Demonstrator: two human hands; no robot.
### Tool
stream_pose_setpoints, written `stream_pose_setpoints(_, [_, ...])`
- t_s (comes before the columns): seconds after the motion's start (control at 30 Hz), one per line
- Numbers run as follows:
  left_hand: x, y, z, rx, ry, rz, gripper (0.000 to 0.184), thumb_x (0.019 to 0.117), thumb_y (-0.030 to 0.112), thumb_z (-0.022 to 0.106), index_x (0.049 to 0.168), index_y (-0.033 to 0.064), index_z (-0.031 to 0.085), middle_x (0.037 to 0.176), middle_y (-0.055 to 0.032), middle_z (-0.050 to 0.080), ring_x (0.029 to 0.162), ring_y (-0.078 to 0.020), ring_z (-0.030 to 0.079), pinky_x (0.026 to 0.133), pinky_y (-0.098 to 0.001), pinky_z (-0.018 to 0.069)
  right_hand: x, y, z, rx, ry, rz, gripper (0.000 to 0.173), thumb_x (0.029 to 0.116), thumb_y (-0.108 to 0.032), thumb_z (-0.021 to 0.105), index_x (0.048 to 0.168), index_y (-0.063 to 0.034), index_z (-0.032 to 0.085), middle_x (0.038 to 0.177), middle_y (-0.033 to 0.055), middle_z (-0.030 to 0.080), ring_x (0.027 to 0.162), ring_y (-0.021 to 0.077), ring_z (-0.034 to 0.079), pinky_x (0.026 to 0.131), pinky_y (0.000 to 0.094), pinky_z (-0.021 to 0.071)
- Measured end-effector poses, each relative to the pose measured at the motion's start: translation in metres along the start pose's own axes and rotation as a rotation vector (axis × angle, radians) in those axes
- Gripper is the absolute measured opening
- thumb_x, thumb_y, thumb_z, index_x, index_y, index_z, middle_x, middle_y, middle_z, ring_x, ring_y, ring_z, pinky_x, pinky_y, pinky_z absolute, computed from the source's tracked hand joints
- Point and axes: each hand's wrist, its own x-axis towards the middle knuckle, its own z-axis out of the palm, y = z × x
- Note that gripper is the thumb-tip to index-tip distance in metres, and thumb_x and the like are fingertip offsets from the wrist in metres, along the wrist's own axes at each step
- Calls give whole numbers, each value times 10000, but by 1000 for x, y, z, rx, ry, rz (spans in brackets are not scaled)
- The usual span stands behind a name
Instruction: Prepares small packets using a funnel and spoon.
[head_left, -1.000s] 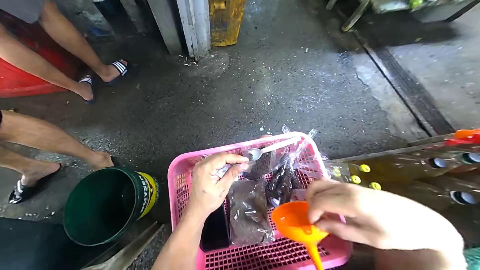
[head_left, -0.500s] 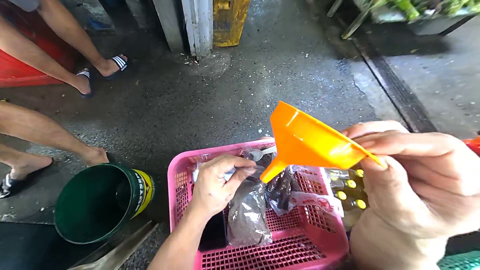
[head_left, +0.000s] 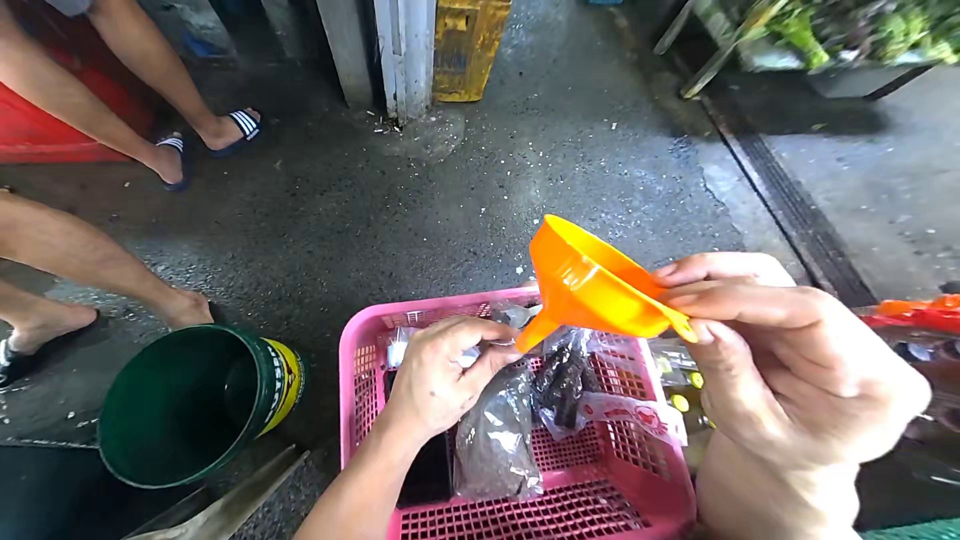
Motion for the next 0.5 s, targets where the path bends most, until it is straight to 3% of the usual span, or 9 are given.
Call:
stream_pose_setpoints(0.23, [-1, 0, 2, 24, 9, 5, 294, 960, 313, 727, 981, 20, 743, 924, -17, 746, 884, -16, 695, 828, -197, 587, -5, 7, 16, -7, -80, 18, 140, 1044, -239, 603, 1065, -130, 688, 1141, 19, 677, 1078, 92, 659, 870, 234, 580])
stream_pose_setpoints(0.33, [-3, -1, 2, 86, 15, -21, 300, 968, 338, 712, 946, 40, 739, 888, 0, 742, 852, -6, 694, 794, -197, 588, -9, 12, 22, 73, -201, 33, 167, 1044, -287, 611, 1076, -158, 711, 1101, -24, 722, 1150, 114, 641, 974, 309, 535])
stream_pose_setpoints(0.4, [-3, -1, 0, 91, 24, -40, 272, 981, 311, 692, 969, 44, 743, 910, 13, 745, 882, 12, 693, 819, -180, 586, -8, 18, 19, 134, -246, 59, 301, 1029, -411, 613, 1185, -170, 705, 1197, -10, 704, 1225, 163, 617, 1028, 374, 530])
stream_pose_setpoints(0.5, [-2, -2, -3, 58, 88, -58, 242, 986, 270, 670, 967, 40, 742, 932, 28, 747, 918, 31, 691, 858, -173, 585, -6, 38, 8, 27, -256, 183, 561, 1025, -557, 532, 1382, -128, 595, 1344, 42, 635, 1250, 163, 601, 1028, 373, 537])
